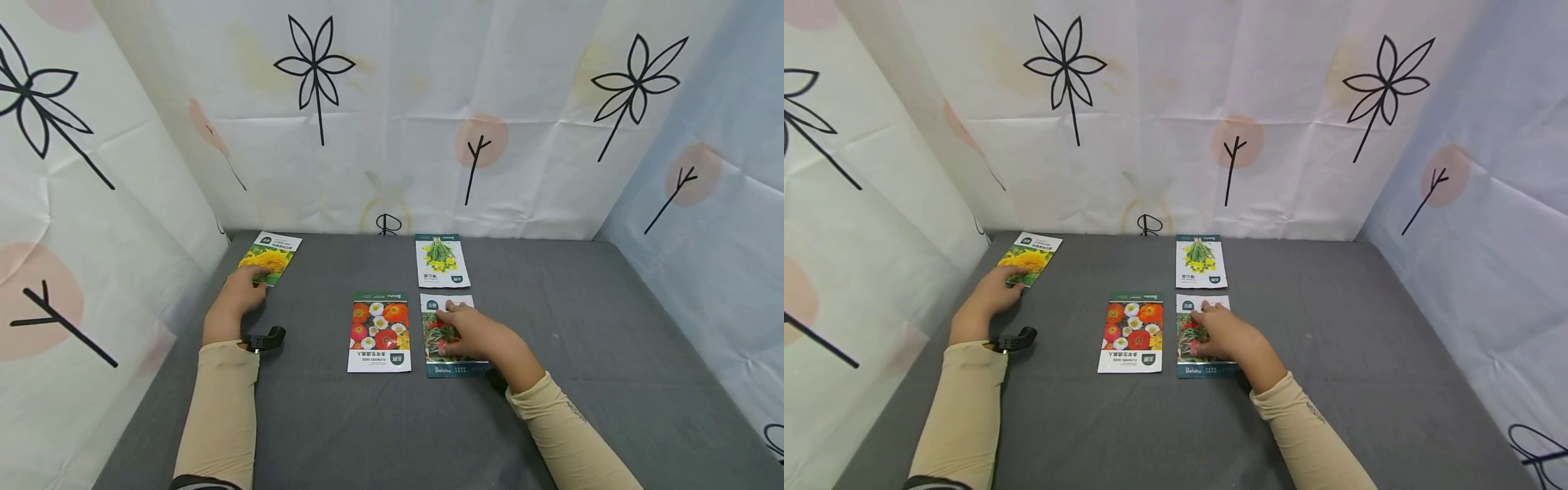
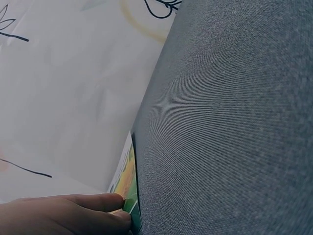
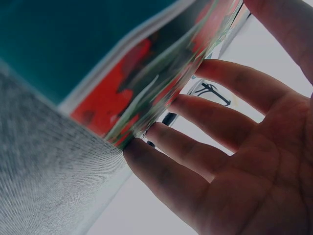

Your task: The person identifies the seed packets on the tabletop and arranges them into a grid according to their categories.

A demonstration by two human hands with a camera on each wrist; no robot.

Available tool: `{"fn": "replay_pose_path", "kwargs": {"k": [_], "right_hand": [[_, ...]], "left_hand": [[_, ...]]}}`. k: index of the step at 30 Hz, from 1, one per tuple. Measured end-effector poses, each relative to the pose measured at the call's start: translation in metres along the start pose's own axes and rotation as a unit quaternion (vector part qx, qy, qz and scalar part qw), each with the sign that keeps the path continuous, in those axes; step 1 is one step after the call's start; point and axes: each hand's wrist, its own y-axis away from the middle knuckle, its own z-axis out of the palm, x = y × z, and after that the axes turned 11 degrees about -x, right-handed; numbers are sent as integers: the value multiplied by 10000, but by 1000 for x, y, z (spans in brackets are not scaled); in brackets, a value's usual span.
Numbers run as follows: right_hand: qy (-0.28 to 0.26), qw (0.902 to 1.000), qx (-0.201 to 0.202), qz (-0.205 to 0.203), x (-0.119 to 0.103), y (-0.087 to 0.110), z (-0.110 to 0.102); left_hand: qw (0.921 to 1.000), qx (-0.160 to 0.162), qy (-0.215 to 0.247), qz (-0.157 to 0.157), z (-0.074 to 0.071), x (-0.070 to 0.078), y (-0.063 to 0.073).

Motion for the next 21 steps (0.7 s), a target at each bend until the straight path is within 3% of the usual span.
{"fn": "replay_pose_path", "kwargs": {"k": [21], "right_hand": [[-42, 10000, -19, 45, 1, -1, 1]], "left_hand": [[9999, -68, -95, -63, 2, 11, 1]]}}
